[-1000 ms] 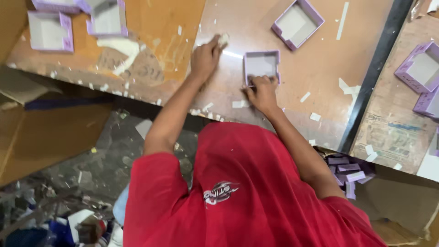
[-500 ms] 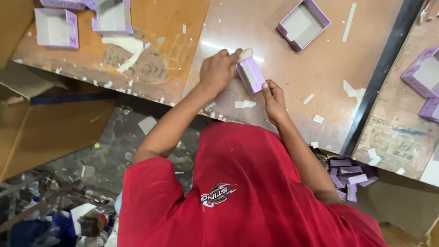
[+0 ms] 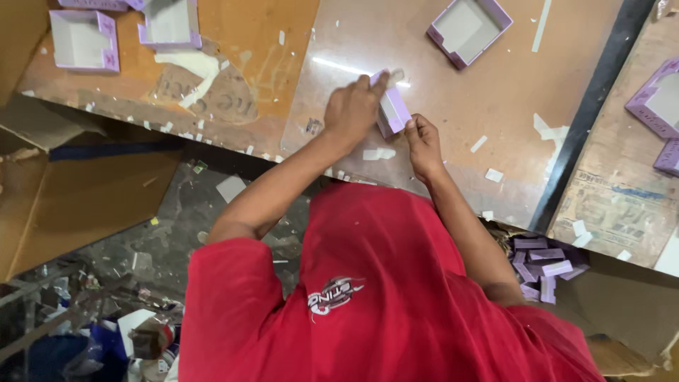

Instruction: The person repeatedly picks up small purple cardboard boxes and uses a wooden stick to press and fold the inner flaps. They handle the boxes one at a time, rotating them to work on different sides, and place finished units aside on the table.

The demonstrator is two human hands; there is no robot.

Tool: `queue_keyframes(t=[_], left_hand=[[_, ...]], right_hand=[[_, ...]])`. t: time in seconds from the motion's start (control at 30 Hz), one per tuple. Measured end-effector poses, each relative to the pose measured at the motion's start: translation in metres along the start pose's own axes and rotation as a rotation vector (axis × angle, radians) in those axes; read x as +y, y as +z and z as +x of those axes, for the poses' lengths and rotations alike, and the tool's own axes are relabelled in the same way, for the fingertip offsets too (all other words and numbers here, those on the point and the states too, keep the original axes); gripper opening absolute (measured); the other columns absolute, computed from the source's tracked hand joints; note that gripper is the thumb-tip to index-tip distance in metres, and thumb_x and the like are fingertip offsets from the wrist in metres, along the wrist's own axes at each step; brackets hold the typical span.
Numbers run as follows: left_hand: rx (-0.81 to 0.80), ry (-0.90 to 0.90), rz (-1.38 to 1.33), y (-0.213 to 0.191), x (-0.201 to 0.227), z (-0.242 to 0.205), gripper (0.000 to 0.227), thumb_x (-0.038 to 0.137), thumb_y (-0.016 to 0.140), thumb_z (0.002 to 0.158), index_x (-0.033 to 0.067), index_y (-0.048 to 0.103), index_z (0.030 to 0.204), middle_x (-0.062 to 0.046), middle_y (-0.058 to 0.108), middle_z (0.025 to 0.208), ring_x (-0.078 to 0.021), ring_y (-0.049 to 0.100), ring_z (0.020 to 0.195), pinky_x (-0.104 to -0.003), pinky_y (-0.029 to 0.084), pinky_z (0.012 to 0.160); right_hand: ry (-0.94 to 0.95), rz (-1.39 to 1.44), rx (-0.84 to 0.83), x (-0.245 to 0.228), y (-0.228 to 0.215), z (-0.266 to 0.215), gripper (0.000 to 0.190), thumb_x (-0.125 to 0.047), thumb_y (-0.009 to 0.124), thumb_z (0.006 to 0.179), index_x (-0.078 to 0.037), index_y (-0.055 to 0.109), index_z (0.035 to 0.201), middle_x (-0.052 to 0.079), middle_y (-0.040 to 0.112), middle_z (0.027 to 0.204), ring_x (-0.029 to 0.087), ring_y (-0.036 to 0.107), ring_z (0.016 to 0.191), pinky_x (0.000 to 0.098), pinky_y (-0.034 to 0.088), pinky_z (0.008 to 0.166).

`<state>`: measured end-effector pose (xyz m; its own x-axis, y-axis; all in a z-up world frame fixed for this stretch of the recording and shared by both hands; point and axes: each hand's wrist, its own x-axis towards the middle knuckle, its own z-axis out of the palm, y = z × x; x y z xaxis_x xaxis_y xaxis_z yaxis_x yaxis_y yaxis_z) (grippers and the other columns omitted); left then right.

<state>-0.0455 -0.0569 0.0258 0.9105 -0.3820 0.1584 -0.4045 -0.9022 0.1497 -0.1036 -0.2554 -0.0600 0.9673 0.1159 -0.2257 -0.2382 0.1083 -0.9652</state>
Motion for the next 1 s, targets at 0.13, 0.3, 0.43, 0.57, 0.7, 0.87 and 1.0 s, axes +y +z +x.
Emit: queue_keyframes(t=[0.13, 0.3, 0.43, 0.57, 0.7, 0.87, 1.0], left_hand=[[-0.097, 0.155, -0.101, -0.005, 0.031, -0.015, 0.058, 0.024, 0.070, 0.082, 0.0136, 0.065, 0.139, -0.011, 0.070, 0.094, -0.0221, 0.071, 0.071, -0.038, 0.056, 0.057], [-0.236, -0.319, -0.044, 0.006, -0.033, 0.017, 0.027, 0.037, 0.067, 0.104, 0.0142, 0.074, 0.117, -0.009, 0.075, 0.096, -0.0252, 0.074, 0.088, -0.041, 0.057, 0.075], [-0.038, -0.353, 0.003, 0.032, -0.112, 0.013, 0.031, 0.036, 0.066, 0.098, 0.0131, 0.071, 0.118, -0.017, 0.069, 0.089, -0.0355, 0.071, 0.072, -0.049, 0.054, 0.057], [0.033, -0.317, 0.071, 0.062, -0.123, -0.052, 0.036, 0.024, 0.061, 0.099, 0.0105, 0.066, 0.132, -0.015, 0.068, 0.095, -0.0341, 0.071, 0.077, -0.047, 0.056, 0.063], [0.037, -0.301, 0.162, 0.089, -0.113, -0.059, 0.040, 0.026, 0.060, 0.102, 0.0074, 0.063, 0.138, -0.016, 0.064, 0.091, -0.0328, 0.068, 0.071, -0.046, 0.054, 0.062], [0.039, -0.308, 0.170, 0.102, -0.115, -0.046, 0.043, 0.024, 0.059, 0.102, 0.0084, 0.059, 0.143, -0.013, 0.063, 0.096, -0.0297, 0.067, 0.080, -0.044, 0.054, 0.067], [0.001, -0.303, 0.215, 0.106, -0.107, -0.047, 0.047, 0.023, 0.059, 0.101, 0.0084, 0.056, 0.145, -0.013, 0.064, 0.098, -0.0283, 0.067, 0.083, -0.042, 0.054, 0.067]], right_hand=[[0.042, 0.078, -0.013, 0.001, -0.004, 0.005, 0.020, -0.019, 0.047, 0.106, -0.008, 0.064, 0.108, -0.006, 0.066, 0.100, 0.004, 0.057, 0.093, 0.0228, 0.046, 0.087], [0.037, -0.008, -0.024, -0.009, -0.003, -0.002, 0.027, -0.021, 0.051, 0.116, -0.001, 0.063, 0.102, 0.000, 0.058, 0.093, 0.011, 0.050, 0.088, 0.0293, 0.044, 0.083], [0.020, -0.437, -0.069, -0.057, -0.070, -0.044, 0.030, -0.021, 0.054, 0.107, 0.005, 0.064, 0.117, 0.010, 0.065, 0.104, 0.018, 0.057, 0.100, 0.0337, 0.048, 0.090], [0.303, -0.690, -0.303, -0.086, -0.169, -0.156, 0.037, -0.031, 0.058, 0.105, 0.002, 0.062, 0.089, 0.011, 0.055, 0.074, 0.018, 0.049, 0.075, 0.0374, 0.045, 0.067], [0.812, -0.899, -0.268, -0.076, -0.249, -0.251, 0.043, -0.041, 0.059, 0.102, -0.002, 0.074, 0.094, 0.017, 0.066, 0.081, 0.026, 0.059, 0.077, 0.0402, 0.050, 0.069], [1.182, -1.406, 0.108, -0.059, -0.299, -0.292, 0.052, -0.048, 0.070, 0.094, -0.009, 0.072, 0.128, 0.016, 0.072, 0.124, 0.032, 0.067, 0.115, 0.0435, 0.048, 0.096], [0.866, -1.518, 0.224, -0.069, -0.267, -0.239, 0.048, -0.041, 0.071, 0.096, -0.006, 0.072, 0.128, 0.019, 0.074, 0.118, 0.033, 0.070, 0.108, 0.0435, 0.053, 0.090]])
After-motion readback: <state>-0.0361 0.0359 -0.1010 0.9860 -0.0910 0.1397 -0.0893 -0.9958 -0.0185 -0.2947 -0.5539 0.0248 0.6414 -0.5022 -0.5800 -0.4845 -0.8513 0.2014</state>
